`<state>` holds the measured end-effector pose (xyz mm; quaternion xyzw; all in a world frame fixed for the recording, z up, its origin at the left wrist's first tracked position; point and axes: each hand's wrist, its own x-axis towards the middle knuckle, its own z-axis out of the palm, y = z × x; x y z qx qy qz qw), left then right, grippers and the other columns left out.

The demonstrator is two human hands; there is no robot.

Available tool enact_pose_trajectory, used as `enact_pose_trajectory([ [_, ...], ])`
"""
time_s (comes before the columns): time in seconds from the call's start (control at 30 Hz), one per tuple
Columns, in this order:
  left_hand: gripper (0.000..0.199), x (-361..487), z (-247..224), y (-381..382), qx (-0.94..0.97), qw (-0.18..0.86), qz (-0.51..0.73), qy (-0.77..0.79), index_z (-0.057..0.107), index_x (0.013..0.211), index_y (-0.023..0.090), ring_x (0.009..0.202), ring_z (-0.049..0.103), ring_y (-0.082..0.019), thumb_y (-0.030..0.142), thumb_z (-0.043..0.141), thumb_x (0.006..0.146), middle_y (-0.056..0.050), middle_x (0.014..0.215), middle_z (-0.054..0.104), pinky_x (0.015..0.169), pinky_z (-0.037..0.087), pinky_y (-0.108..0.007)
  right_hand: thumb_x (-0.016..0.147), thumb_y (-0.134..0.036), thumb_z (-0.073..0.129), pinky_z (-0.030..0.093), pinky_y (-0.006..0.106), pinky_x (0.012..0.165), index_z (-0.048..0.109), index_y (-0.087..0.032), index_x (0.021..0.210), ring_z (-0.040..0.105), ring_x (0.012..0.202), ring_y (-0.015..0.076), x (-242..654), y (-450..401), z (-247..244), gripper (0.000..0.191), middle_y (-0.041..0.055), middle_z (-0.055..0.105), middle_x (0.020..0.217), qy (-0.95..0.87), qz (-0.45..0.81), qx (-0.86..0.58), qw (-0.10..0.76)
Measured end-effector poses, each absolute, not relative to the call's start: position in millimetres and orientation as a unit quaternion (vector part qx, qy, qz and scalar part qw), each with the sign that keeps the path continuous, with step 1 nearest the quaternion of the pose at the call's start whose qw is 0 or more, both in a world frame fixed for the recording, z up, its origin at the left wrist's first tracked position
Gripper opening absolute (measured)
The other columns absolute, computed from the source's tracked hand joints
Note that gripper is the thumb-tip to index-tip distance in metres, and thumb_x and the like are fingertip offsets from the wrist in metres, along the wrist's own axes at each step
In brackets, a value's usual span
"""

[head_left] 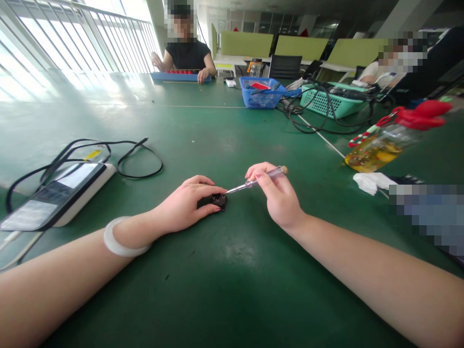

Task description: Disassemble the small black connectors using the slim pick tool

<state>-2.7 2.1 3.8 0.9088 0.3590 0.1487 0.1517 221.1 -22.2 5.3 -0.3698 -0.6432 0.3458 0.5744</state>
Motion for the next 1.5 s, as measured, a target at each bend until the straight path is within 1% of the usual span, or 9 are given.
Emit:
enact_pose_trajectory([
  [0.17,0.037,-3.2,2.7,2.5,0.909,0.147,0.152,0.358,0.060,0.121,0.027,0.114,0.051,-0.024,0.043,0.054,0.087,-0.006,0.113,0.063,0.099,0.043,-0.037,0.093,-0.033,0.047,0.047,0.034,0.077,0.056,-0.020,0.082,0.059,0.079,0.0165,221.8,-30.6,4.4,0.019,0.0032,0.061,0.083,-0.697,0.282,-0.372,0.544],
  [0.27,0.037,-2.9,2.6,2.3,0.909,0.146,0.152,0.358,0.060,0.121,0.027,0.113,0.051,-0.023,0.042,0.054,0.087,-0.006,0.113,0.063,0.099,0.043,-0.037,0.090,-0.031,0.053,0.048,0.036,0.080,0.054,-0.021,0.095,0.062,0.081,0.0173,222.5,-30.3,-0.1,0.011,0.0034,0.063,0.087,-0.691,0.256,-0.379,0.561],
  [0.4,0.038,-2.7,2.5,1.9,0.909,0.142,0.153,0.361,0.061,0.120,0.027,0.113,0.052,-0.024,0.043,0.055,0.087,-0.006,0.113,0.063,0.099,0.042,-0.037,0.089,-0.029,0.056,0.050,0.038,0.079,0.042,-0.023,0.114,0.065,0.077,0.0174,221.4,-27.0,-5.0,0.030,0.0019,0.065,0.084,-0.654,0.270,-0.372,0.601],
  [0.57,0.038,-2.9,3.5,0.8,0.909,0.144,0.151,0.360,0.060,0.121,0.028,0.113,0.051,-0.024,0.044,0.054,0.087,-0.006,0.114,0.062,0.099,0.042,-0.038,0.089,-0.031,0.056,0.053,0.041,0.077,0.033,-0.026,0.126,0.067,0.077,0.0200,219.7,-27.5,-3.8,0.044,0.0020,0.065,0.082,-0.646,0.271,-0.365,0.613],
  [0.7,0.037,-2.5,5.0,-0.4,0.911,0.149,0.145,0.356,0.060,0.121,0.029,0.113,0.051,-0.024,0.044,0.054,0.087,-0.006,0.115,0.061,0.099,0.042,-0.037,0.090,-0.031,0.056,0.054,0.042,0.073,0.034,-0.029,0.127,0.066,0.076,0.0208,220.3,-27.6,-1.0,0.043,0.0017,0.064,0.081,-0.652,0.253,-0.360,0.618],
  [0.9,0.039,-3.0,4.6,-0.7,0.909,0.159,0.146,0.357,0.059,0.121,0.031,0.113,0.052,-0.023,0.046,0.055,0.086,-0.006,0.116,0.059,0.100,0.042,-0.037,0.091,-0.030,0.053,0.054,0.041,0.068,0.037,-0.029,0.121,0.065,0.069,0.0184,220.7,-27.6,0.5,0.034,-0.0004,0.061,0.078,-0.649,0.253,-0.348,0.628],
  [1.0,0.042,-3.0,4.4,-1.0,0.907,0.164,0.147,0.359,0.059,0.122,0.030,0.111,0.053,-0.024,0.048,0.056,0.084,-0.007,0.117,0.057,0.100,0.041,-0.039,0.091,-0.031,0.054,0.054,0.041,0.068,0.036,-0.029,0.120,0.066,0.070,0.0186,220.3,-29.1,-0.5,0.034,-0.0004,0.061,0.079,-0.659,0.251,-0.341,0.621],
  [1.17,0.039,-2.8,4.6,-1.8,0.907,0.168,0.146,0.358,0.062,0.117,0.030,0.112,0.053,-0.024,0.048,0.057,0.084,-0.006,0.116,0.058,0.102,0.040,-0.039,0.091,-0.031,0.053,0.055,0.041,0.070,0.035,-0.029,0.120,0.066,0.073,0.0189,221.3,-29.9,-1.8,0.034,0.0008,0.063,0.082,-0.669,0.244,-0.336,0.617],
  [1.5,0.039,-2.4,4.3,-1.8,0.905,0.163,0.146,0.364,0.062,0.118,0.030,0.113,0.052,-0.024,0.048,0.056,0.084,-0.006,0.117,0.057,0.102,0.040,-0.039,0.091,-0.033,0.053,0.055,0.042,0.069,0.035,-0.029,0.121,0.067,0.073,0.0196,222.6,-29.7,-1.9,0.035,0.0013,0.063,0.083,-0.682,0.222,-0.336,0.611],
])
